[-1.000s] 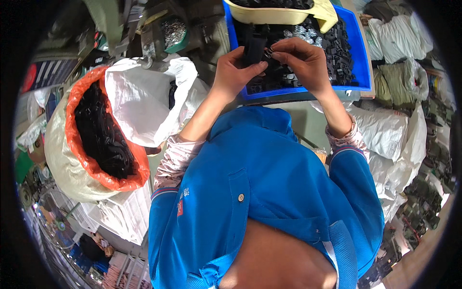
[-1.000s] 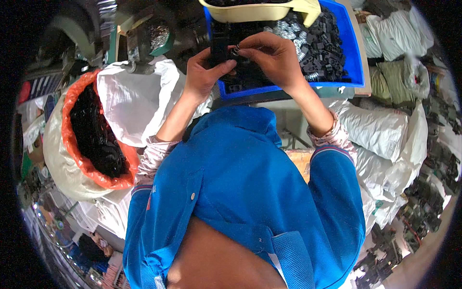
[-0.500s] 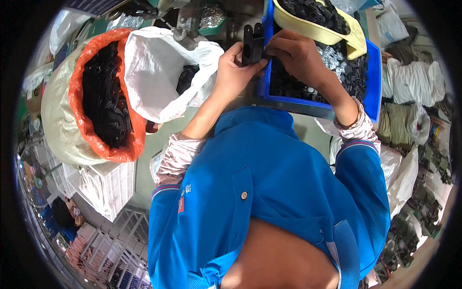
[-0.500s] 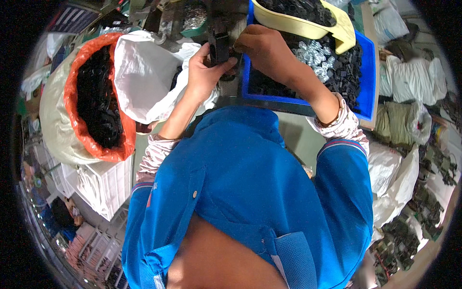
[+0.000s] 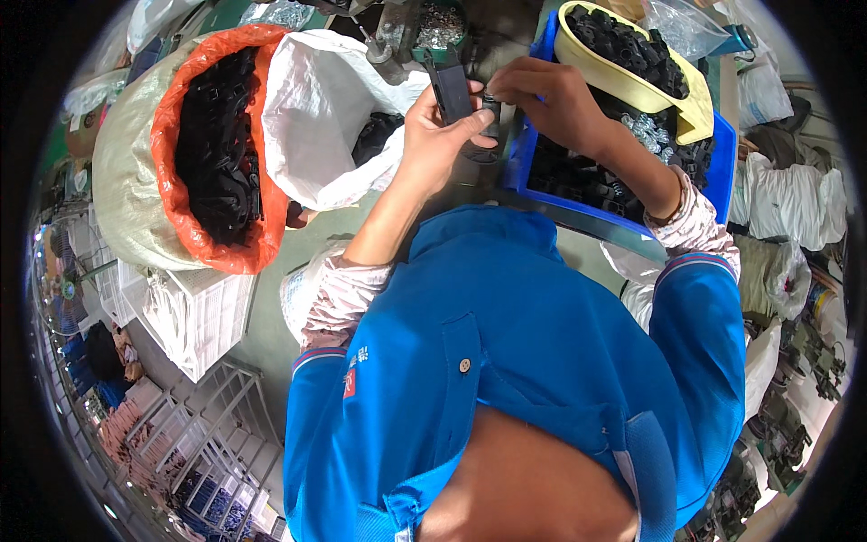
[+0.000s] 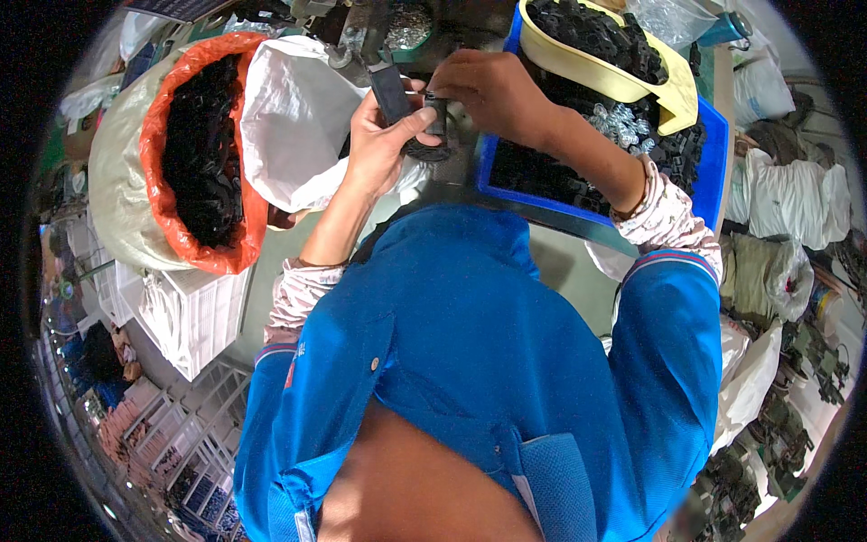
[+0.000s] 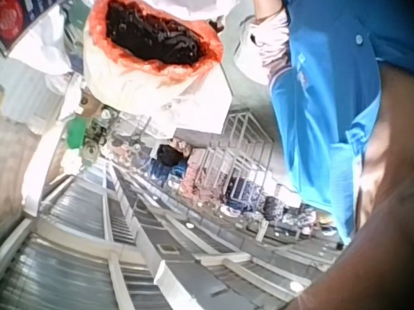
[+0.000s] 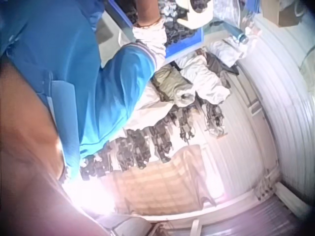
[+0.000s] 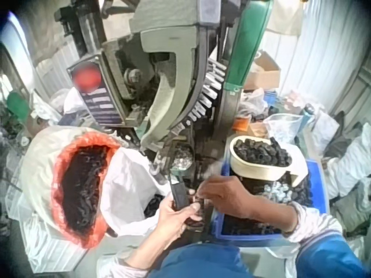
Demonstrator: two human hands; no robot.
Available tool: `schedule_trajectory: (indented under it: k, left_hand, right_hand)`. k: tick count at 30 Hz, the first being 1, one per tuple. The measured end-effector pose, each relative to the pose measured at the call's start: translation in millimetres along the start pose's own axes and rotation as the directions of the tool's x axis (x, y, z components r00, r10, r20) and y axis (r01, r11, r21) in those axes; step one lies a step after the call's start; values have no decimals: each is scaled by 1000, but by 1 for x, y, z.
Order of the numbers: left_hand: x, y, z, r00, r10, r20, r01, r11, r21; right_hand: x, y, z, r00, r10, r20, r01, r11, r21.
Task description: The person repeatedly picks small black plastic components from a large sack and a blue bin, then uses a handheld tool to press or snap them together. The assembled pieces are placed back into the blue bin. The process is continuous and repetitive throughout the clip.
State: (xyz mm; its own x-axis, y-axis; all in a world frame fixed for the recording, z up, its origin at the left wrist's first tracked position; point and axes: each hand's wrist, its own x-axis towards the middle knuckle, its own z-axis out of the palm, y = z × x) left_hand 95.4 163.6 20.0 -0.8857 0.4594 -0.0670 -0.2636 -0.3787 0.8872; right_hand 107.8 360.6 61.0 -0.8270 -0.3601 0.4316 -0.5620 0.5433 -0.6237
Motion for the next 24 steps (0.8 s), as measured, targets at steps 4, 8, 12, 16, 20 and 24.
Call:
schedule_trajectory:
  k: [4, 8, 12, 16, 20, 24]
  left_hand:
    - [-2, -2, -5, 998, 56, -3, -56, 998, 1]
    - [-2, -1, -6, 992, 105, -72, -106, 994, -9]
    - [0, -5, -11, 981, 131, -140, -122, 990, 77]
    - [9, -10, -23, 975, 202, -94, -181, 965, 192]
    - [19, 3, -36, 923, 367, 112, -352, 692, 631]
    - [20, -2, -35, 975, 218, 35, -203, 825, 528]
  right_hand:
    - [5, 0, 3, 999, 13, 50, -16, 999, 46]
    - [-5, 3, 26, 920, 389, -52, -268, 719, 641]
    - [-31, -22, 52, 768, 636, 80, -502, 519, 692]
    - [-41, -11, 62, 725, 683, 87, -492, 425, 760]
    - [-42, -5, 50, 671, 724, 161, -447, 223, 866]
    - [-44, 2, 51, 720, 692, 52, -392, 343, 854]
